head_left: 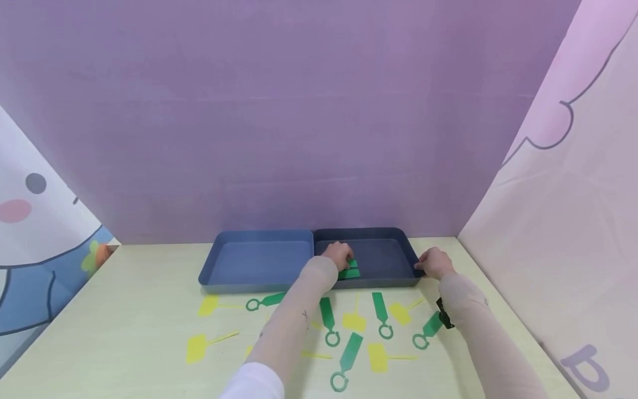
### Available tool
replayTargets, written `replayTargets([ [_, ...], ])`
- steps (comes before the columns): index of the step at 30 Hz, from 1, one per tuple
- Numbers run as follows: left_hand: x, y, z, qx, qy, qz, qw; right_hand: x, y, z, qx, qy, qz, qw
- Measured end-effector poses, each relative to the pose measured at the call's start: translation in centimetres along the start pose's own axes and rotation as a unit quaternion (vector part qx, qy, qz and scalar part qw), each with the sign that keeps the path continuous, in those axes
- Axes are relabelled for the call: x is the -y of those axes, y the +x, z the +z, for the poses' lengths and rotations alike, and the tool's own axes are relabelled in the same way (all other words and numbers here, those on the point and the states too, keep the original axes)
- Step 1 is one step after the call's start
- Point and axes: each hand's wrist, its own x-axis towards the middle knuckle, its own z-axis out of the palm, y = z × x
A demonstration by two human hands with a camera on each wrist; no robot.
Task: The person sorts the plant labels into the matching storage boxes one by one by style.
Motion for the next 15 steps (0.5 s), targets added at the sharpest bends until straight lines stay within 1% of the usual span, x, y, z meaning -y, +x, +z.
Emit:
replayTargets([
  [7,0.32,0.04,0.30,-0.007,0.011,-0.005,0.9999,0.00,0.29,0.18,0.003,-0.012,-0.004,1.000],
  [11,0.54,0.13,0.26,-0.009,0.016,-0.004,0.9998,0.06,0.36,0.25,0.000,-0.018,-0.009,1.000],
  [15,0.69,0.06,0.03,-0.009,0.011,-0.002,0.9999,0.13,0.35,0.28,0.002,-0.019,-0.009,1.000],
])
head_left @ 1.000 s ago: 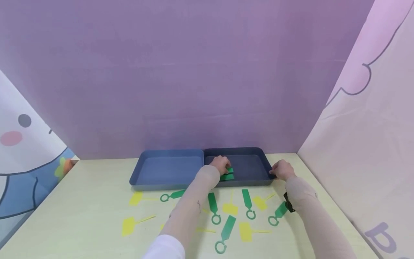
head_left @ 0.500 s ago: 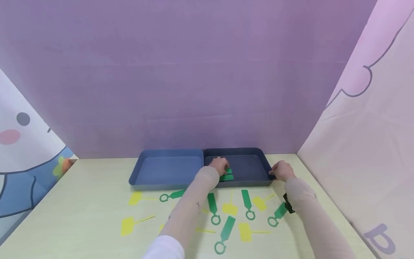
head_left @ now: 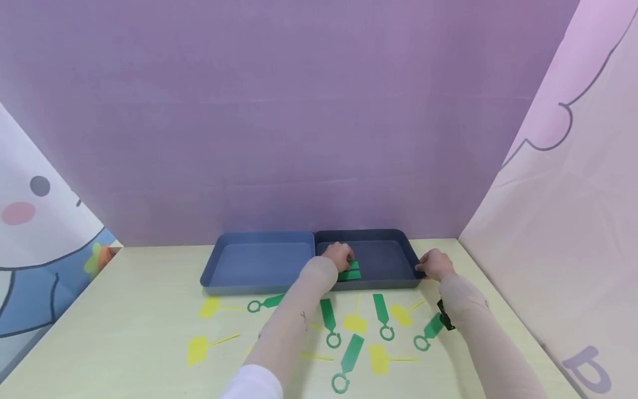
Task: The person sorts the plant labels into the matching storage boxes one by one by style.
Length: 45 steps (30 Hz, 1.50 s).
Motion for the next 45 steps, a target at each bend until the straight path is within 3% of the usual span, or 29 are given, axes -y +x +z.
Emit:
replayTargets([
  [5,-0.3,-0.4,-1.1,0.008,-0.005,0.013,0.9999,0.1,0.2,0.0,0.001,-0.006,-0.005,1.000],
  [13,-0.2,-2.0,-4.1,0.020,-0.019,0.035,0.9990,0.0,1.2,-0.2,-0.003,-0.017,-0.022,1.000],
  [23,1.4,-6.2,-6.9,0.023,-0.009,0.065,0.9976,-0.4,1.8,-0.6,0.008,-0.018,-0.020,1.000],
  [31,3.0,-9.9,-8.0,0.027,-0.013,0.048,0.9984,-1.7,2.7,-1.0,0.022,-0.007,-0.031,0.999],
  [38,3.4,-12.3,-8.3,0.002,0.003,0.075,0.9972,-1.2,1.7,-1.6,0.013,-0.018,-0.023,0.999],
  [45,4.1,-14.6,-7.4,-0.025,-0.017,0.093,0.9952,-1.4,1.9,-1.5,0.012,-0.018,-0.025,0.999],
])
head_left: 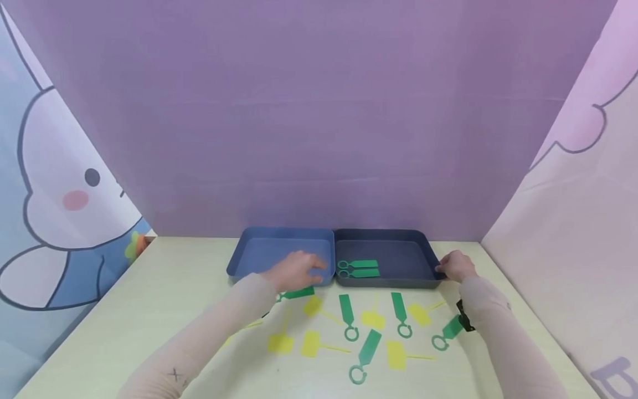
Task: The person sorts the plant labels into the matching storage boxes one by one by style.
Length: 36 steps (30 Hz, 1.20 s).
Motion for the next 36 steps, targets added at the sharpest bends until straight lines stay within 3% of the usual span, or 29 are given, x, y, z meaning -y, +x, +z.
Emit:
replayTargets([
  [5,0.6,-1.9,1.1,-0.028,0.000,0.028,0.9992,0.0,0.0,0.1,0.003,0.002,0.002,1.000],
  [8,1.1,-2.9,1.7,-0.037,-0.001,0.029,0.9989,-0.1,0.0,0.1,0.003,0.001,0.004,1.000],
  [15,2.4,-4.4,3.0,-0.047,-0.035,-0.022,0.9980,-0.1,-0.3,0.0,0.000,-0.003,0.005,1.000],
  [19,3.4,-4.4,4.0,-0.051,-0.012,-0.043,0.9977,0.0,-0.5,0.0,-0.001,-0.005,0.007,1.000],
  [28,4.5,-3.7,5.9,-0.060,0.103,-0.046,0.9918,0.1,-0.4,0.1,-0.005,-0.003,0.005,1.000],
  [36,5.2,-3.3,6.7,-0.074,0.118,-0.023,0.9901,0.2,-0.3,0.2,-0.003,0.003,0.006,1.000],
])
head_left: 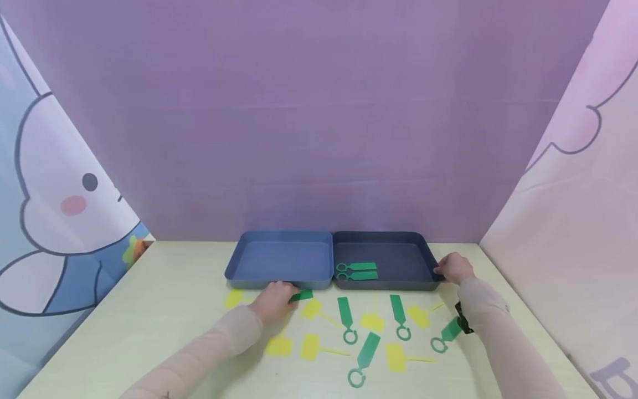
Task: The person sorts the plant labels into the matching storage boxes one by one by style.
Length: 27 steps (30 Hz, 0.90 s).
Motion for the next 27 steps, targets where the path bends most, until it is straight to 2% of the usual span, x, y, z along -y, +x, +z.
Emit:
replayTargets([
  [7,0.30,0.26,0.46,0.003,-0.043,-0.010,0.9990,0.09,0.04,0.10,0.001,0.000,0.001,1.000],
  [14,0.36,0.41,0.72,0.005,-0.086,-0.038,0.9956,0.11,-0.02,0.09,0.000,-0.006,-0.002,1.000],
  [21,0.07,0.41,0.47,0.008,-0.097,-0.050,0.9940,-0.22,0.27,0.13,0.002,-0.002,0.000,1.000],
  [27,-0.22,0.39,0.34,0.016,-0.089,-0.053,0.9945,-0.30,0.44,0.10,0.005,-0.006,-0.004,1.000],
])
